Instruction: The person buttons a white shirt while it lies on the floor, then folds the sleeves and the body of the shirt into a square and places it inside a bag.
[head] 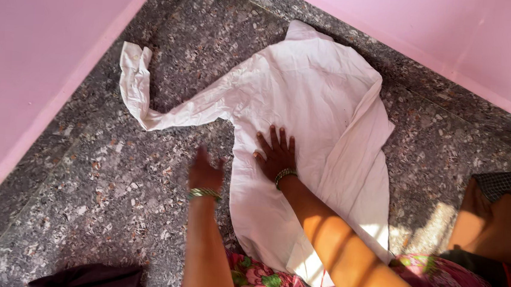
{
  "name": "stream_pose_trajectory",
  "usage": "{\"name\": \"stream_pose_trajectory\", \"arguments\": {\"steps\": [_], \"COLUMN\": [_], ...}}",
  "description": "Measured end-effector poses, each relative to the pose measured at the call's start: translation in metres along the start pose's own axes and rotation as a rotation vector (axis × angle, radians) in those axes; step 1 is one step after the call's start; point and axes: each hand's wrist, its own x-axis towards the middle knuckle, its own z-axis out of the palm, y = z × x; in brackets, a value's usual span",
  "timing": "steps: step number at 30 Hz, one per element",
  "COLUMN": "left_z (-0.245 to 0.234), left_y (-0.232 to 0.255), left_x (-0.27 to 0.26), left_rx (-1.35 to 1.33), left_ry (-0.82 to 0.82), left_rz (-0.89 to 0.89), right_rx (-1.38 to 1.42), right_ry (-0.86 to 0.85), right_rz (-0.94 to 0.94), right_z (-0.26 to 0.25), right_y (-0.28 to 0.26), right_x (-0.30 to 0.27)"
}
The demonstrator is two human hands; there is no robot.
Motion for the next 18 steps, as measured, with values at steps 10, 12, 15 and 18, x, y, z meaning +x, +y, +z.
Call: {"name": "stream_pose_trajectory", "arguments": {"steps": [10, 12, 15, 18], "left_z": [-0.033, -0.039, -0.05, -0.078], "left_y": [-0.068, -0.076, -0.089, -0.102], "left_x": [0.135, 0.144, 0.151, 0.163], "left_rx": [0.45, 0.523, 0.615, 0.563], "left_ry": [0.152, 0.08, 0.093, 0.22], "left_rz": [-0.256, -0.251, -0.084, 0.23], "right_rx": [0.023, 0.045, 0.023, 0.047], "right_ry": [0.05, 0.063, 0.047, 0.058], "right_rz": [0.022, 0.029, 0.03, 0.03], "right_z": [-0.03, -0.033, -0.035, -0.035], "right_y": [0.027, 0.026, 0.026, 0.025], "right_x": [-0.066, -0.066, -0.065, -0.064]}}
